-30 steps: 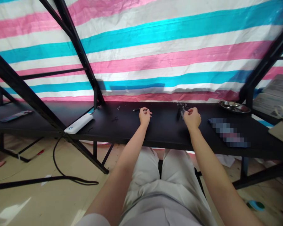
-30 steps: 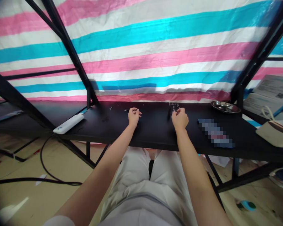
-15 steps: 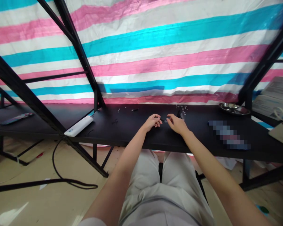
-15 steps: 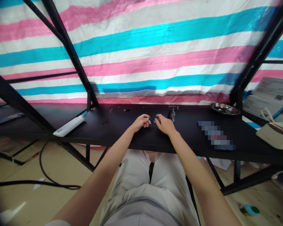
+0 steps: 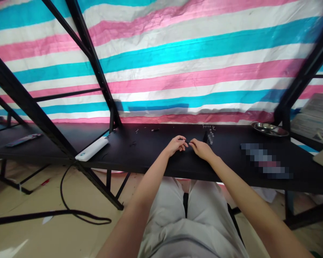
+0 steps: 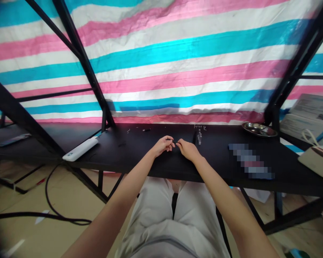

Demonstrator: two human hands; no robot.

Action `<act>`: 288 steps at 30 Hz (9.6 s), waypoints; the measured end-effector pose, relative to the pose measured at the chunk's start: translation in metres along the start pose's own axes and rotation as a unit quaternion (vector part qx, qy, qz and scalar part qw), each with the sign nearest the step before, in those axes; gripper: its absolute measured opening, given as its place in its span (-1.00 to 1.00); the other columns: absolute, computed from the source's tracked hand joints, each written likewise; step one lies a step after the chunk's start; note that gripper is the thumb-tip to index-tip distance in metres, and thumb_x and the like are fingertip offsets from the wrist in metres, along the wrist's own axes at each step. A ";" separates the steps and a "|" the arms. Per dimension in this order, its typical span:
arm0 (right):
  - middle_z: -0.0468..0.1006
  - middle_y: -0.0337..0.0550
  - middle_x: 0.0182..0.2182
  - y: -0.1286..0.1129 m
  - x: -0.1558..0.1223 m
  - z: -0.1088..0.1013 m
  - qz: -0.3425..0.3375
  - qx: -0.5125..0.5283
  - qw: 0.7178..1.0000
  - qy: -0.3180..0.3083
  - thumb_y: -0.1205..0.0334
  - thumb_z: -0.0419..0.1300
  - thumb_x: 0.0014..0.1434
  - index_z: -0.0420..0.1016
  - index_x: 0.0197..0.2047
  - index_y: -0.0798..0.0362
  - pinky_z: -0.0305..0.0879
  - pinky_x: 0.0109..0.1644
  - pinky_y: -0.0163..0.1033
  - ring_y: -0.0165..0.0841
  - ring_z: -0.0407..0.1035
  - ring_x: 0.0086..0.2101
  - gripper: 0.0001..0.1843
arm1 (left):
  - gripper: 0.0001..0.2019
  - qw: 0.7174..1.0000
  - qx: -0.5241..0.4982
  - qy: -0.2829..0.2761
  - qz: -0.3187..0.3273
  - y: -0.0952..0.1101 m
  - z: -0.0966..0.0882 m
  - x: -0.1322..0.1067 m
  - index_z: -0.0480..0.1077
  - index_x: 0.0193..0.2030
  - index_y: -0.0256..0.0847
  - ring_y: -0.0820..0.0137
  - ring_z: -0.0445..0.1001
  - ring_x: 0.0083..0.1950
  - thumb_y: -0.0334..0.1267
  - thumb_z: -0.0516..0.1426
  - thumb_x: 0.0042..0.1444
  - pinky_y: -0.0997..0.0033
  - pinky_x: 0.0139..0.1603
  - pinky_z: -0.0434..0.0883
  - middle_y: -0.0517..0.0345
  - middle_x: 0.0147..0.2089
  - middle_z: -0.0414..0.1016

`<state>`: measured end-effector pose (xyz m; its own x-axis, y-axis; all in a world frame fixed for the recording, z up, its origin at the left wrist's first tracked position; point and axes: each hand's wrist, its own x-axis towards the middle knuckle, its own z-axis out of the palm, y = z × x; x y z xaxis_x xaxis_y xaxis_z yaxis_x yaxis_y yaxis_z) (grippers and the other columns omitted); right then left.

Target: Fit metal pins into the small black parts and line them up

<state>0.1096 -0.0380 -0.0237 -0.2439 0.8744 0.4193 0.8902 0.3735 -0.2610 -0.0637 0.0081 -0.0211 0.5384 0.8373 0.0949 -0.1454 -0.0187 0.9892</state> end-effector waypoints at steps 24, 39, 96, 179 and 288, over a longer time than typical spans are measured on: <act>0.53 -0.05 -0.35 -0.004 0.005 -0.001 0.000 -0.055 0.998 0.007 0.13 -0.07 0.28 0.33 -0.25 0.05 0.08 -0.38 -0.31 -0.31 0.42 -0.36 -0.76 | -0.90 0.995 -0.007 0.082 -0.054 0.006 0.005 0.002 0.22 -0.25 -0.31 0.54 0.40 -0.62 -0.31 0.06 0.17 0.60 -0.63 0.22 0.11 -0.49 0.49; 0.49 -0.12 -0.28 0.008 -0.005 -0.007 -0.011 -0.035 0.999 0.030 0.16 -0.01 0.22 0.29 -0.21 0.02 0.05 -0.43 -0.32 -0.35 0.37 -0.40 -0.85 | -0.88 0.991 -0.021 0.123 -0.039 0.004 0.003 0.002 0.19 -0.31 -0.29 0.55 0.37 -0.64 -0.29 0.04 0.20 0.61 -0.64 0.21 0.17 -0.54 0.44; 0.56 -0.09 -0.31 0.048 -0.015 -0.017 0.287 -0.036 0.956 0.043 0.01 0.09 0.12 0.53 -0.26 -0.03 0.25 -0.25 -0.23 -0.23 0.42 -0.25 -0.72 | -0.92 0.990 0.128 0.055 0.006 -0.002 0.009 0.001 0.34 -0.31 -0.35 0.58 0.36 -0.61 -0.37 0.11 0.08 0.60 -0.64 0.21 0.19 -0.52 0.45; 0.53 -0.05 -0.25 -0.014 -0.020 -0.003 -0.086 -0.005 0.994 0.062 0.14 -0.07 0.22 0.34 0.04 0.09 0.28 -0.23 -0.29 -0.33 0.42 -0.29 -0.61 | -0.68 0.778 0.572 0.256 0.041 0.002 -0.017 -0.015 0.23 -0.07 -0.14 0.25 0.32 -0.08 -0.53 -0.01 0.05 0.26 -0.14 0.24 0.03 -0.12 0.40; 0.48 -0.04 -0.22 -0.012 -0.023 -0.010 -0.079 -0.023 0.977 0.197 0.13 -0.22 0.32 0.33 -0.06 0.08 0.21 -0.38 -0.30 -0.33 0.39 -0.33 -0.63 | -0.74 0.649 0.668 0.120 0.344 0.006 0.002 -0.024 0.30 -0.08 -0.28 0.33 0.37 -0.13 -0.30 -0.15 0.28 0.35 -0.17 0.30 -0.06 -0.06 0.39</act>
<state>0.1082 -0.0659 -0.0212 -0.2197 0.6165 0.7561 0.8725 0.4710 -0.1304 -0.0757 -0.0133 -0.0168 0.5599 0.4372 0.7039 0.6524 -0.7563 -0.0492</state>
